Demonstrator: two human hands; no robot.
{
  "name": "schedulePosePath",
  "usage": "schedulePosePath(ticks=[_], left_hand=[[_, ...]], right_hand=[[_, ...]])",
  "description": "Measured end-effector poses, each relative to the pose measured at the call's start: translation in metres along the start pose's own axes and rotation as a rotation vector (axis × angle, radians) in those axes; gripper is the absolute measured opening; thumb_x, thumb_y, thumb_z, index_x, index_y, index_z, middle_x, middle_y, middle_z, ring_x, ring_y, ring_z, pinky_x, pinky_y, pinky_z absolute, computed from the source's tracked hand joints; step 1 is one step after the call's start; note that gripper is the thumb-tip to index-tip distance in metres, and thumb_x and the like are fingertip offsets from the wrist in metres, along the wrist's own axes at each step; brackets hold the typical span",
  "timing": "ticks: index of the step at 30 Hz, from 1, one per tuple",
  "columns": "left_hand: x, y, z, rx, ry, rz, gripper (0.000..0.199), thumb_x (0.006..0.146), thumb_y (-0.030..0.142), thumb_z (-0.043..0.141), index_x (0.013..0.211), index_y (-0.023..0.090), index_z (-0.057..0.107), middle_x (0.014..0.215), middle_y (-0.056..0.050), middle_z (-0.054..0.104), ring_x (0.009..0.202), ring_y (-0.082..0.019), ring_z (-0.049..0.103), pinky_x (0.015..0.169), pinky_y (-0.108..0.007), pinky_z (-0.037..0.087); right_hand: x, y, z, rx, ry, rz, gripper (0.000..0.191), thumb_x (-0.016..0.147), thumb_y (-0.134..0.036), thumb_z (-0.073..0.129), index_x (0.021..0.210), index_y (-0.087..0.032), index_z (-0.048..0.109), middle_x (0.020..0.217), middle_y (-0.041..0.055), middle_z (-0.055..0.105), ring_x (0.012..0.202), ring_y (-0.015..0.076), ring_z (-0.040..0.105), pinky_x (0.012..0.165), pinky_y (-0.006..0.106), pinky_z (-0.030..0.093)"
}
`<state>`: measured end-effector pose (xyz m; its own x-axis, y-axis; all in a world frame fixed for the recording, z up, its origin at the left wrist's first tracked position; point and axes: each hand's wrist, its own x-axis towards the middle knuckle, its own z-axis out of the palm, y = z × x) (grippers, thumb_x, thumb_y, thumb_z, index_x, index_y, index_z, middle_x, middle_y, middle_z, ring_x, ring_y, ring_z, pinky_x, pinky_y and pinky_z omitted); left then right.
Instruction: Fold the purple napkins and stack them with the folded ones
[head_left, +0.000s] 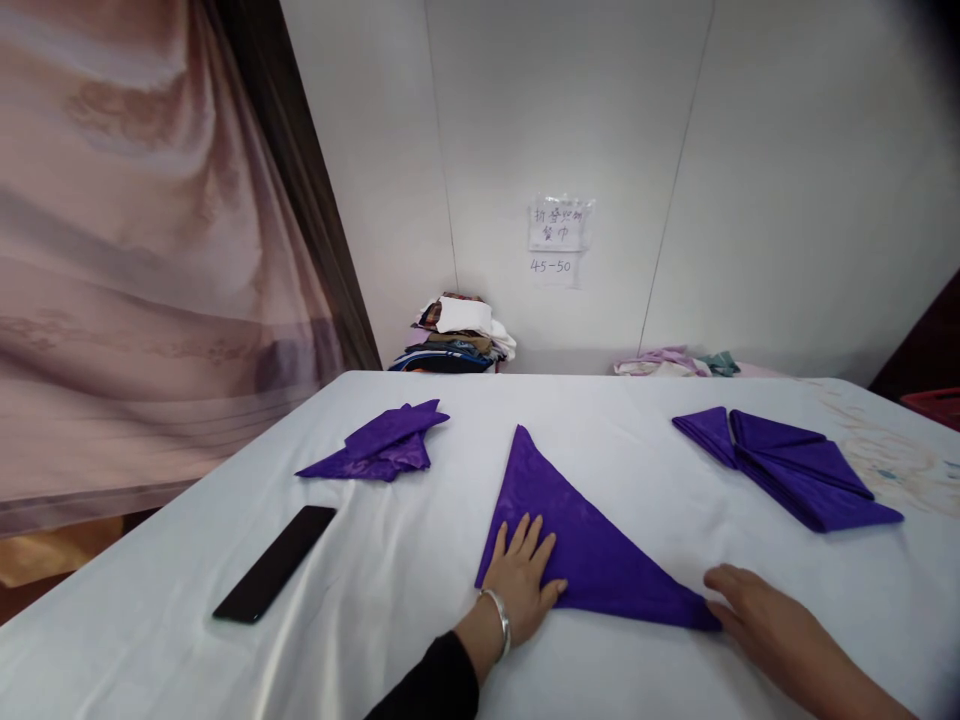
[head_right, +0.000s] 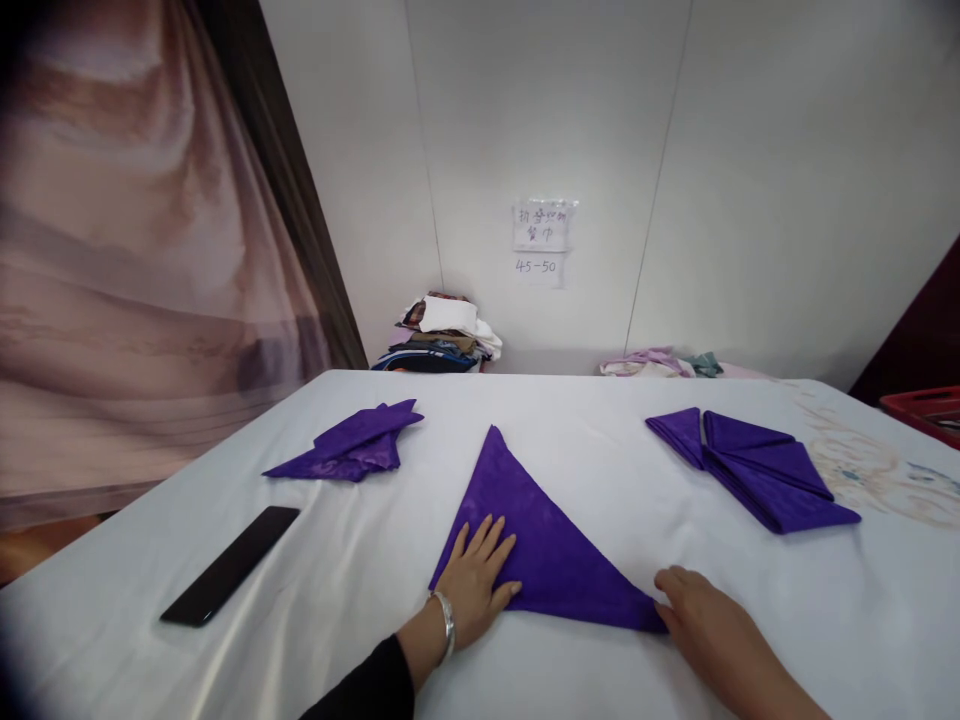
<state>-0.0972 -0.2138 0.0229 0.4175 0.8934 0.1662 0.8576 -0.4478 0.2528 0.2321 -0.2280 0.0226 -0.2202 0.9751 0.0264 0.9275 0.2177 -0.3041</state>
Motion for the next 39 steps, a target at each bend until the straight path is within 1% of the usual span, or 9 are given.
schedulePosePath(ticks=[3,7,11,12,15,18,27,35,39], left_hand=[[-0.004,-0.002,0.007,-0.009,-0.03,-0.024,0.056,0.085,0.053,0.038,0.134,0.025,0.038,0.144,-0.008,0.032,0.134,-0.027,0.022,0.106,-0.056,0.02],[-0.005,-0.002,0.003,-0.011,-0.031,-0.028,0.056,0.085,0.053,0.039,0.134,0.026,0.037,0.144,-0.007,0.031,0.134,-0.027,0.022,0.106,-0.056,0.02],[-0.005,-0.001,0.002,-0.021,-0.035,-0.022,0.057,0.085,0.052,0.04,0.135,0.026,0.036,0.144,-0.007,0.031,0.134,-0.028,0.021,0.106,-0.057,0.019],[-0.005,-0.001,0.002,-0.026,-0.042,-0.024,0.058,0.084,0.053,0.04,0.135,0.026,0.035,0.144,-0.007,0.03,0.134,-0.028,0.021,0.106,-0.057,0.019],[-0.005,-0.003,0.005,-0.042,-0.057,-0.028,0.061,0.082,0.053,0.043,0.136,0.026,0.033,0.146,-0.006,0.026,0.134,-0.029,0.019,0.106,-0.058,0.019],[-0.004,-0.007,0.009,-0.076,-0.094,-0.026,0.064,0.081,0.054,0.045,0.137,0.026,0.032,0.146,-0.008,0.023,0.134,-0.031,0.018,0.106,-0.06,0.018],[0.001,-0.017,0.026,-0.22,-0.164,-0.008,0.07,0.081,0.062,0.036,0.138,0.023,0.027,0.147,-0.013,0.016,0.134,-0.034,0.012,0.102,-0.067,0.012],[0.004,-0.018,0.033,-0.199,-0.182,-0.023,0.069,0.079,0.06,0.043,0.137,0.025,0.03,0.145,-0.014,0.02,0.133,-0.036,0.018,0.101,-0.067,0.018],[0.004,-0.018,0.032,-0.172,-0.18,-0.014,0.065,0.082,0.054,0.043,0.137,0.025,0.03,0.145,-0.013,0.02,0.133,-0.034,0.018,0.101,-0.065,0.02]], right_hand=[[0.018,-0.024,-0.022,0.155,0.014,-0.102,0.033,0.081,-0.04,0.046,0.107,-0.024,0.059,0.114,0.0093,0.061,0.104,0.0253,0.054,0.091,0.039,0.04],[0.073,-0.075,-0.03,0.389,-0.062,-0.22,0.033,0.082,-0.04,0.047,0.109,-0.025,0.059,0.115,0.0062,0.061,0.105,0.0223,0.055,0.09,0.036,0.042],[0.16,-0.115,-0.009,0.641,-0.124,-0.212,0.027,0.075,-0.029,0.055,0.099,-0.018,0.063,0.103,0.0069,0.066,0.093,0.0206,0.061,0.082,0.032,0.046],[0.182,-0.122,-0.002,0.674,-0.119,-0.144,0.028,0.073,-0.024,0.057,0.099,-0.017,0.063,0.1,0.0067,0.067,0.092,0.0198,0.061,0.082,0.031,0.046],[0.239,-0.137,0.019,0.667,-0.099,-0.063,0.037,0.071,-0.019,0.058,0.107,-0.014,0.059,0.103,0.0093,0.065,0.092,0.0192,0.061,0.081,0.03,0.046],[0.278,-0.148,0.034,0.63,-0.085,-0.013,0.046,0.068,-0.019,0.062,0.113,-0.012,0.056,0.101,0.0101,0.064,0.088,0.0194,0.062,0.078,0.03,0.046],[0.33,-0.165,0.058,0.57,-0.152,0.035,0.05,0.07,-0.021,0.065,0.117,-0.012,0.053,0.084,0.0036,0.065,0.076,0.0166,0.062,0.07,0.026,0.046],[0.354,-0.172,0.071,0.527,-0.212,0.073,0.031,0.086,-0.031,0.054,0.112,-0.015,0.053,0.109,0.0069,0.057,0.089,0.0178,0.058,0.076,0.037,0.05],[0.358,-0.171,0.074,0.504,-0.189,0.04,0.031,0.087,-0.033,0.052,0.114,-0.017,0.052,0.115,0.0072,0.054,0.095,0.0194,0.056,0.079,0.04,0.049]])
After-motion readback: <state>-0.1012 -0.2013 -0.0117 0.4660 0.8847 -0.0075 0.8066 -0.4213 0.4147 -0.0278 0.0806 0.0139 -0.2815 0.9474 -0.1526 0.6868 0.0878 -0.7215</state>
